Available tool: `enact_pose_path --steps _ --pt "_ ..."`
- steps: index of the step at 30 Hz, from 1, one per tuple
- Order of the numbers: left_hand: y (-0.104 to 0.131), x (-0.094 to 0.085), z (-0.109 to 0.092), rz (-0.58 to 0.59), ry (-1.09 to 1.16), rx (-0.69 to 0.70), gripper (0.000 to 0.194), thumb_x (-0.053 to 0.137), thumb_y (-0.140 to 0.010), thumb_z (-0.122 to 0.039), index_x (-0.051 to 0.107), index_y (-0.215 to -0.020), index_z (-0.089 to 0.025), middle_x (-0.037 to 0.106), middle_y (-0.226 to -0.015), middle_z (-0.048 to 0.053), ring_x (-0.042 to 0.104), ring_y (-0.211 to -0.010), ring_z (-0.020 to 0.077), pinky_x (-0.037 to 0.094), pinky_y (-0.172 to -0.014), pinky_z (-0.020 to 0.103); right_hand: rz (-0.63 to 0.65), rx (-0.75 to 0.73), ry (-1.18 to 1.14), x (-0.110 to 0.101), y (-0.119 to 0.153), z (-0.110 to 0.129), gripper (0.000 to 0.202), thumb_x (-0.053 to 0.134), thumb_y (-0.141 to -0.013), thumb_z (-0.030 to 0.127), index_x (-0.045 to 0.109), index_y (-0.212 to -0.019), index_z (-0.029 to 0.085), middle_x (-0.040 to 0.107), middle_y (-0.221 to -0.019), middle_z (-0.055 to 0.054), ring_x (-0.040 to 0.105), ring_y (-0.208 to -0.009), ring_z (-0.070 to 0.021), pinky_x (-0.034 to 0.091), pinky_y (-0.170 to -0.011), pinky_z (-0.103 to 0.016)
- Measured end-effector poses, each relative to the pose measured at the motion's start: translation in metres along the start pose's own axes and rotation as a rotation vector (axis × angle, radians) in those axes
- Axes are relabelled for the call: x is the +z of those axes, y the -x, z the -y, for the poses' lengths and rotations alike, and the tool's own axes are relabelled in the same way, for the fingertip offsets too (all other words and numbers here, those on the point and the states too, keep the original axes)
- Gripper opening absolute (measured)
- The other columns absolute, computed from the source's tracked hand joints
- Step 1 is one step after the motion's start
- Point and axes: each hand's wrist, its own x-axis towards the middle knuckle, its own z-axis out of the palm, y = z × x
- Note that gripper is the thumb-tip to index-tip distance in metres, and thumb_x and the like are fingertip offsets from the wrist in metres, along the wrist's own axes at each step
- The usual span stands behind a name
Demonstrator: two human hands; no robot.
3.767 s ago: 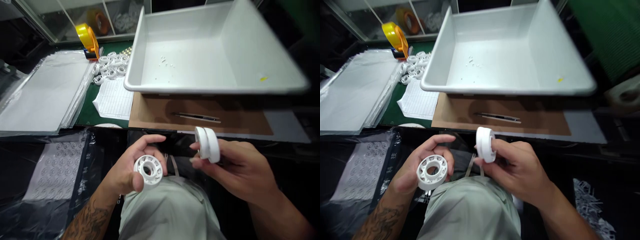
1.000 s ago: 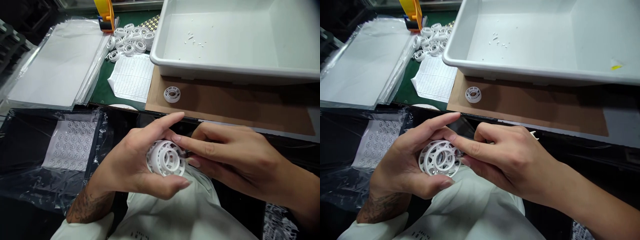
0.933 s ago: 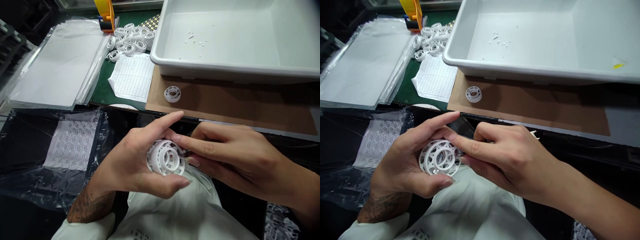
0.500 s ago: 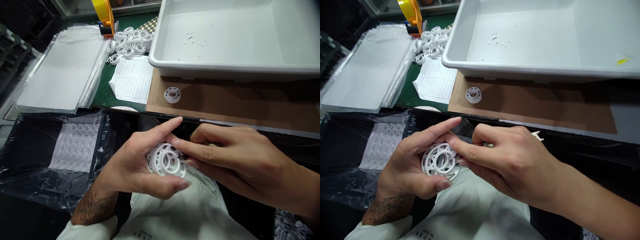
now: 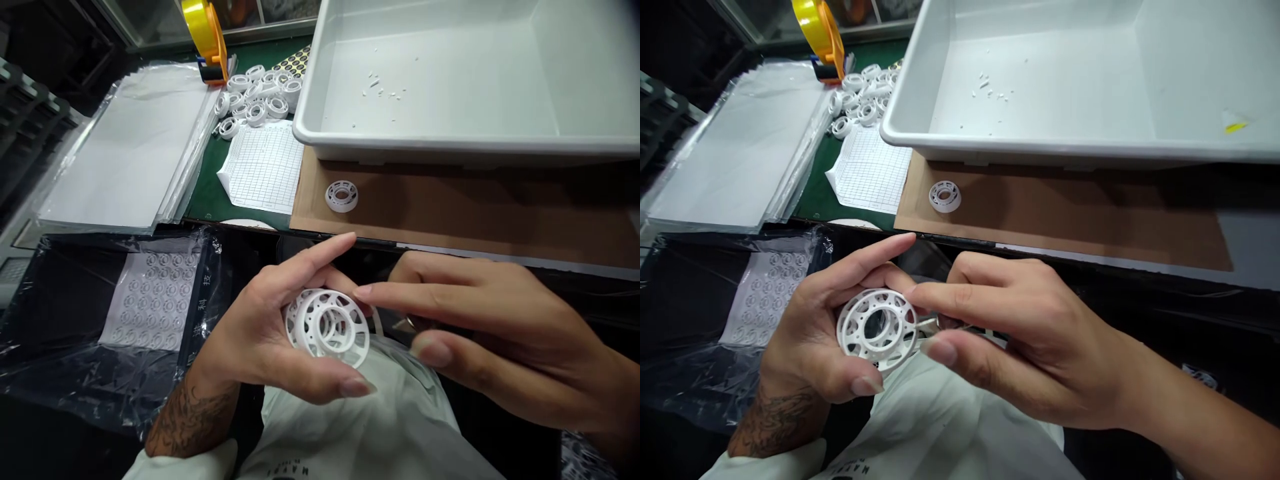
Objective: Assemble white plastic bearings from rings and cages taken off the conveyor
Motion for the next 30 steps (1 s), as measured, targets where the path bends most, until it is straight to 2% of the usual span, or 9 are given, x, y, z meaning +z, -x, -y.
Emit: enact_pose_path --steps 4,8,11,13,16,18,21,25,30 --pt "0.001 -0.001 -0.002 -0.004 -0.006 -0.007 0.095 0.105 -0.058 -0.015 0.070 -0.144 -0.032 0.080 -0.102 0.001 0.072 -0.083 0.0146 0.056 -0.072 0.018 0.010 -0.032 0.056 0.001 0.004 0.000 0.029 0.051 -0.121 0.036 0.067 -0.139 0.022 0.056 -0.081 0.000 0.055 -0.063 -0.0149 0.044 -0.056 -0.026" --pt "-0.001 -0.007 -0.003 0.050 -0.220 0.015 0.105 0.106 -0.058 -0.018 0.062 -0.152 -0.034 0.080 -0.107 0.003 0.076 -0.091 0.0207 0.061 -0.083 0.026 -0.022 -0.088 0.128 0.010 0.007 -0.004 0.024 0.053 -0.121 0.035 0.067 -0.129 0.018 0.056 -0.082 0.001 0.051 -0.062 -0.0132 0.040 -0.058 -0.027" --pt "-0.003 -0.011 0.000 0.116 -0.283 0.043 0.110 0.106 -0.057 -0.032 0.057 -0.156 -0.035 0.080 -0.108 0.004 0.078 -0.089 0.0236 0.064 -0.087 0.031 0.013 -0.136 0.131 0.018 0.006 -0.008 0.025 0.047 -0.122 0.029 0.067 -0.126 0.016 0.056 -0.080 0.001 0.050 -0.062 -0.0131 0.036 -0.058 -0.027" --pt "-0.003 -0.010 0.002 0.096 -0.258 0.025 0.099 0.097 -0.067 -0.047 0.057 -0.156 -0.032 0.079 -0.107 0.006 0.077 -0.085 0.0231 0.065 -0.085 0.033 -0.014 -0.155 0.079 0.019 0.005 -0.010 0.024 0.047 -0.122 0.025 0.068 -0.122 0.014 0.056 -0.077 0.001 0.050 -0.062 -0.0119 0.037 -0.058 -0.026" --pt "0.000 -0.004 0.002 -0.023 -0.221 0.000 0.089 0.082 -0.075 -0.059 0.059 -0.154 -0.026 0.080 -0.107 0.009 0.077 -0.092 0.0238 0.064 -0.089 0.033 -0.101 -0.129 -0.031 0.015 0.004 -0.011 0.020 0.057 -0.120 0.029 0.069 -0.112 0.014 0.057 -0.076 0.001 0.051 -0.061 -0.0098 0.040 -0.058 -0.022" --pt "0.001 -0.002 0.001 -0.065 -0.207 0.000 0.089 0.080 -0.074 -0.061 0.060 -0.153 -0.025 0.080 -0.107 0.010 0.077 -0.099 0.0248 0.062 -0.095 0.034 -0.183 -0.077 -0.073 0.010 0.005 -0.011 0.019 0.065 -0.116 0.033 0.068 -0.108 0.016 0.058 -0.073 0.001 0.052 -0.059 -0.0108 0.042 -0.056 -0.022" --pt "0.000 -0.005 0.001 -0.018 -0.170 0.025 0.089 0.079 -0.077 -0.063 0.058 -0.155 -0.026 0.079 -0.106 0.009 0.076 -0.097 0.0225 0.062 -0.092 0.031 -0.275 0.013 -0.082 0.006 0.006 -0.010 0.013 0.067 -0.114 0.034 0.069 -0.109 0.022 0.056 -0.068 0.002 0.052 -0.055 -0.0139 0.044 -0.054 -0.026" --pt "-0.004 -0.014 0.002 0.094 -0.103 0.046 0.085 0.081 -0.084 -0.057 0.053 -0.158 -0.028 0.077 -0.109 0.008 0.073 -0.089 0.0164 0.062 -0.084 0.024 -0.290 -0.004 -0.052 0.006 0.006 -0.010 0.013 0.065 -0.115 0.039 0.070 -0.111 0.028 0.055 -0.066 0.004 0.051 -0.050 -0.0133 0.044 -0.048 -0.025" --pt "-0.006 -0.014 0.002 0.112 -0.061 0.054 0.087 0.082 -0.082 -0.057 0.052 -0.159 -0.030 0.073 -0.109 0.006 0.071 -0.089 0.0146 0.062 -0.080 0.021 -0.295 0.038 -0.021 0.006 0.008 -0.009 0.015 0.065 -0.116 0.040 0.069 -0.112 0.027 0.056 -0.067 0.004 0.051 -0.051 -0.0117 0.045 -0.049 -0.024"
